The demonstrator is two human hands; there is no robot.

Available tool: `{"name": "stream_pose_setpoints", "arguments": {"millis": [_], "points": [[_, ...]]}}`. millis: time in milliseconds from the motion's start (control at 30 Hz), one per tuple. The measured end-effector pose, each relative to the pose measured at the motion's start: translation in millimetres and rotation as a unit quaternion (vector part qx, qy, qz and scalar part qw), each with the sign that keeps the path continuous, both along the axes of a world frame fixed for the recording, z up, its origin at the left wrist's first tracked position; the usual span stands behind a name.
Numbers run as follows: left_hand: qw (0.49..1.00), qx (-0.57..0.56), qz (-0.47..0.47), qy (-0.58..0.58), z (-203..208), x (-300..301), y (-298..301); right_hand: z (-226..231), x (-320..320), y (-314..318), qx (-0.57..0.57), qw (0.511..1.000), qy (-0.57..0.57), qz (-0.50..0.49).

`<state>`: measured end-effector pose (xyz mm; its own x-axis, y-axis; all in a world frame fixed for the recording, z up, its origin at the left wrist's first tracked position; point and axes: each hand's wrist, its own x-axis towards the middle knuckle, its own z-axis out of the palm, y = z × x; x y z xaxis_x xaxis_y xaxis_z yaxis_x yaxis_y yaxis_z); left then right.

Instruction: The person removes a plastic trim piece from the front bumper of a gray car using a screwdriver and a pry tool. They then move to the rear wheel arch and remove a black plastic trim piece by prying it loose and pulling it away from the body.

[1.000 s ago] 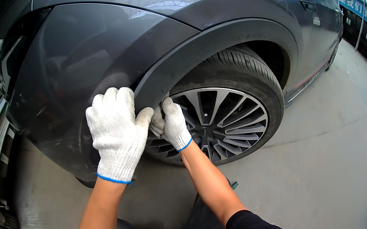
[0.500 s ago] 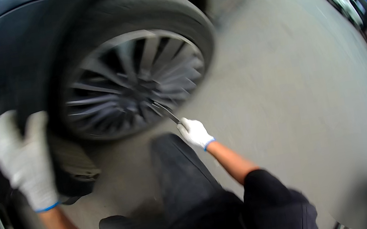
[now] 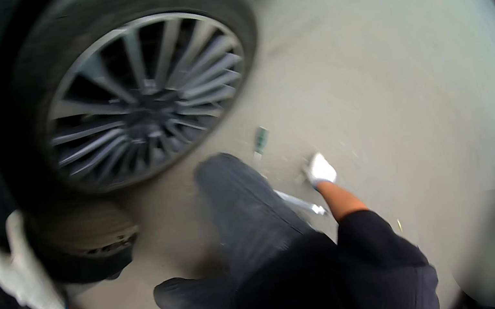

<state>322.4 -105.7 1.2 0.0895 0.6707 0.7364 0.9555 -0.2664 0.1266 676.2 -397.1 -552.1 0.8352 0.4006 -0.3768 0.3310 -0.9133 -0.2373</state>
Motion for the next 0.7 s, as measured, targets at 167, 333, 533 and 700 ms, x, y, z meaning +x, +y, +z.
{"name": "stream_pose_setpoints", "arguments": {"millis": [167, 333, 533, 700], "points": [[0.995, 0.068, -0.069, 0.031, -13, 11, 4, -51, 16, 18, 0.163, 0.984, -0.013, -0.071], [0.989, 0.096, -0.114, 0.019, -15, 8, 9, 200, 21, 173, 0.597, 0.797, -0.058, 0.078], [0.990, 0.086, -0.107, 0.037, -19, 3, 6, 526, -103, 256, 0.815, 0.367, 0.045, 0.447], [0.988, 0.087, -0.125, 0.014, -10, 5, 0, 577, -139, 276, 0.768, 0.343, 0.016, 0.541]]}}
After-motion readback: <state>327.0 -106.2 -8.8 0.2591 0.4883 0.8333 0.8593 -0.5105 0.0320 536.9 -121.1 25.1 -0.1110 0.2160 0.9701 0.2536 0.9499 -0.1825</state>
